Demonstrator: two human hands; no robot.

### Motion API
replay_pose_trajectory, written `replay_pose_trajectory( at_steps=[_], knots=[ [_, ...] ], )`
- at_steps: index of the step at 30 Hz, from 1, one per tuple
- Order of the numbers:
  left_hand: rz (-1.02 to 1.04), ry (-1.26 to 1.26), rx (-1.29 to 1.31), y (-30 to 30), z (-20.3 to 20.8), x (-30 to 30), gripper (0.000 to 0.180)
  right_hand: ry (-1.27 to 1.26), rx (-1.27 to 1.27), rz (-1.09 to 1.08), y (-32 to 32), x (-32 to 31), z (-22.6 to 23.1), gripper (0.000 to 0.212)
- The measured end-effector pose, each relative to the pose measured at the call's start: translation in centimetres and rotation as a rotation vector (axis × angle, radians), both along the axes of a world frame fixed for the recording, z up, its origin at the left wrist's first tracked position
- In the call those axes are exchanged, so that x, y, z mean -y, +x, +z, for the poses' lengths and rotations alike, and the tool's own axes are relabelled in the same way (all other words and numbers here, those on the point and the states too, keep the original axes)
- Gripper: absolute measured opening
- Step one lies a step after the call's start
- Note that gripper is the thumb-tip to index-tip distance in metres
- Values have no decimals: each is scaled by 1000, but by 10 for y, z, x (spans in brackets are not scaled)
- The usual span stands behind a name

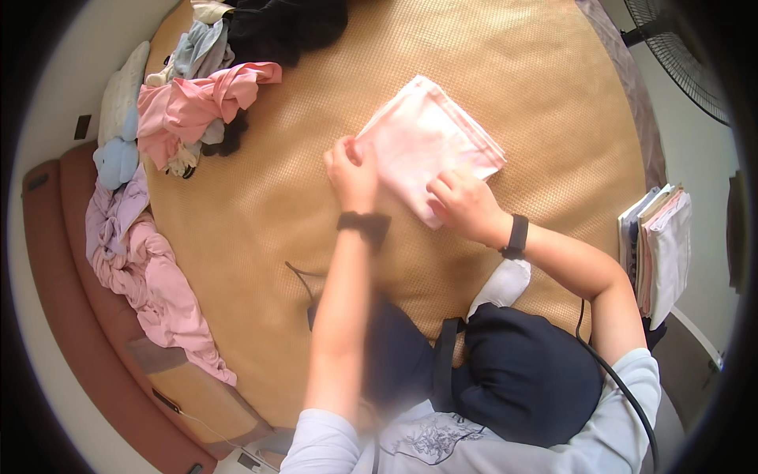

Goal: The person folds shirts by hand on a bed, smoothing the fabric and placing them into a stack.

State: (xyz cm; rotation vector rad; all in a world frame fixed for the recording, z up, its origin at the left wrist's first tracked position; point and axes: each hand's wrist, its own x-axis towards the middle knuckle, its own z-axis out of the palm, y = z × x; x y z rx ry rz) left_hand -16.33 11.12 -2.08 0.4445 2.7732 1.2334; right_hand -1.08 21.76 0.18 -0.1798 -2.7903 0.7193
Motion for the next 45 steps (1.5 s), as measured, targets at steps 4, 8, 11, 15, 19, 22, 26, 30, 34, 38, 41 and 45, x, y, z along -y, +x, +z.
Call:
replay_pose_trajectory(
  at_steps=[4,8,11,15,19,22,26,30,34,38,41,45],
  knots=[
    [-9,-29,45,-14,-6,1,20,97,29,190,20,5,-13,14],
    [-44,-45,1,-17,-15,5,17,227,-56,309,28,7,-27,12],
    [47,40,96,-23,-23,14,17,198,-53,326,29,2,-27,13],
    [30,25,60,-26,-27,20,18,172,-21,334,31,1,-23,12],
    [-4,13,70,-25,-19,19,19,122,-95,284,38,5,-20,10],
    [24,48,43,-18,-12,16,20,-61,-15,85,50,17,-13,10],
    [14,59,-181,0,-8,10,20,-738,391,-357,60,24,-16,19],
    [-374,-92,-297,20,-7,10,31,-1256,515,-495,58,30,-30,25],
    [-497,-172,-323,31,-7,5,43,-1403,503,-602,44,43,-21,28],
    [-516,-235,-216,35,-10,2,57,-1416,440,-696,42,49,-22,27],
    [-526,-274,-194,36,-10,1,62,-1411,434,-700,41,47,-25,26],
    [-534,-374,-140,36,-11,1,68,-1326,454,-542,50,40,-37,24]
  ],
)
